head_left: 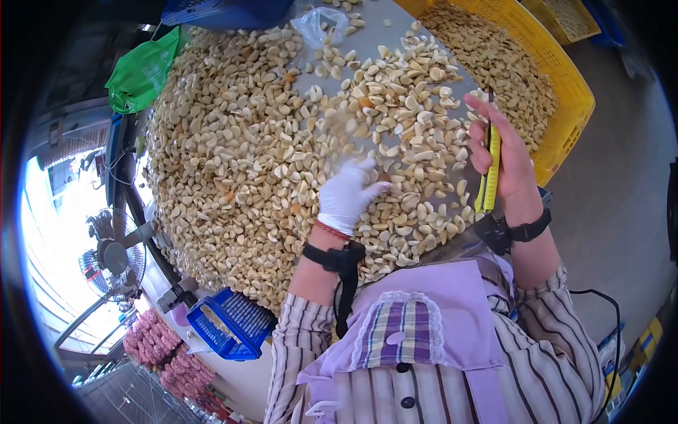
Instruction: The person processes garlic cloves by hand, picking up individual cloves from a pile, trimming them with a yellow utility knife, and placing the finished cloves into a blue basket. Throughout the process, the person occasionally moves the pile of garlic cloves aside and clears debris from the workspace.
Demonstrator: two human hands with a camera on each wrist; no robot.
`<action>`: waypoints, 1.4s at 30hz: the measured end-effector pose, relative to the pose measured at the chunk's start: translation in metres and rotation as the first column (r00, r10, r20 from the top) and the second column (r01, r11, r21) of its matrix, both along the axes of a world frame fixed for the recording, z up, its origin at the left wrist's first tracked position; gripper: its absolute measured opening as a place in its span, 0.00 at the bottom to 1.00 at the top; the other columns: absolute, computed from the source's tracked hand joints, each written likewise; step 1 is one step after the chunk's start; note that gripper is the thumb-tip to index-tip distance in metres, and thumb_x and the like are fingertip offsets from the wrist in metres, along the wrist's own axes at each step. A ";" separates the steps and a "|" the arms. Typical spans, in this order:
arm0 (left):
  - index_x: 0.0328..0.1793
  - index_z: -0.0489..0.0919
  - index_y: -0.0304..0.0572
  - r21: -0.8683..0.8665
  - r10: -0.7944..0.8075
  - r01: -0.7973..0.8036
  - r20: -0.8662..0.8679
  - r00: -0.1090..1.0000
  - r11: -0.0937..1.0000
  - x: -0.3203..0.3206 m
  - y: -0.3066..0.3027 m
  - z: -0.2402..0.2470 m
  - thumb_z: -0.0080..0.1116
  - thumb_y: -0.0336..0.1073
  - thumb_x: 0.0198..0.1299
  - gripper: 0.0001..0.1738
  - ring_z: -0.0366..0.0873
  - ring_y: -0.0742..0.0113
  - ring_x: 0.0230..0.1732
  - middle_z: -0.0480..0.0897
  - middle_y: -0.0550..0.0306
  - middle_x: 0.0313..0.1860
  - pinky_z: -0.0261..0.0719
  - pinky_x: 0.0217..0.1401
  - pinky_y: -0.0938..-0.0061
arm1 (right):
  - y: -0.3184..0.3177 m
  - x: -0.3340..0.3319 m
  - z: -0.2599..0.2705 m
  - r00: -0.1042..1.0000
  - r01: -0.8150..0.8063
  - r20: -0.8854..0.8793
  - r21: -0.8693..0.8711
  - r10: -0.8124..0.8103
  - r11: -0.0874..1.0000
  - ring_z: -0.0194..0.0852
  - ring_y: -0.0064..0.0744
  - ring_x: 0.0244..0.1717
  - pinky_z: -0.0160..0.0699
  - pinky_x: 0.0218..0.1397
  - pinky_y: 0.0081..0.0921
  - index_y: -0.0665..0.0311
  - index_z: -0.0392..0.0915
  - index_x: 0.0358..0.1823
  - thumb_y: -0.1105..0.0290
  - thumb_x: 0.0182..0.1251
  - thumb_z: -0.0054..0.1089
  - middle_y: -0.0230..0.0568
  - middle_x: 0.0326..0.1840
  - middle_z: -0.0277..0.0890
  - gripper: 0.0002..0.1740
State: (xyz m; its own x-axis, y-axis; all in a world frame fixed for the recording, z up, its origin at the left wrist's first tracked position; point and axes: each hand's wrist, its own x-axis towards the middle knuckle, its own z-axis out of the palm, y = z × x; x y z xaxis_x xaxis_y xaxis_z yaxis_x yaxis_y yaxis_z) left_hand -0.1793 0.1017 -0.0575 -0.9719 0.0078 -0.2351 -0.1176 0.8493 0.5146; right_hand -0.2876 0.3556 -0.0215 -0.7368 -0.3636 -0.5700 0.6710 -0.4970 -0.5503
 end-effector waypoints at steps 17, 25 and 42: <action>0.44 0.81 0.50 -0.155 0.118 -0.140 -0.139 0.983 0.978 -0.023 -0.009 -0.017 0.56 0.40 0.57 0.10 0.79 0.53 0.33 0.79 0.54 0.35 0.76 0.34 0.64 | -0.023 0.016 -0.002 0.991 -0.105 -0.083 0.037 0.107 0.994 0.58 0.15 0.12 0.56 0.13 0.13 0.61 0.71 0.59 0.56 0.71 0.46 0.28 0.24 0.66 0.22; 0.43 0.80 0.47 -0.154 0.084 -0.101 -0.111 0.990 0.983 -0.022 -0.007 -0.017 0.57 0.34 0.54 0.10 0.80 0.51 0.36 0.78 0.52 0.40 0.77 0.38 0.61 | -0.055 0.033 -0.006 0.939 -0.319 -0.056 0.225 0.339 0.921 0.60 0.15 0.13 0.62 0.14 0.12 0.61 0.71 0.59 0.58 0.70 0.48 0.29 0.25 0.69 0.21; 0.47 0.80 0.50 -0.101 0.058 -0.071 -0.121 0.991 0.992 -0.002 0.009 -0.021 0.61 0.41 0.52 0.15 0.78 0.54 0.40 0.75 0.53 0.45 0.77 0.38 0.65 | -0.052 0.007 0.001 0.931 -0.235 -0.202 0.306 0.304 0.923 0.62 0.14 0.13 0.62 0.15 0.10 0.58 0.69 0.62 0.58 0.70 0.49 0.29 0.25 0.70 0.23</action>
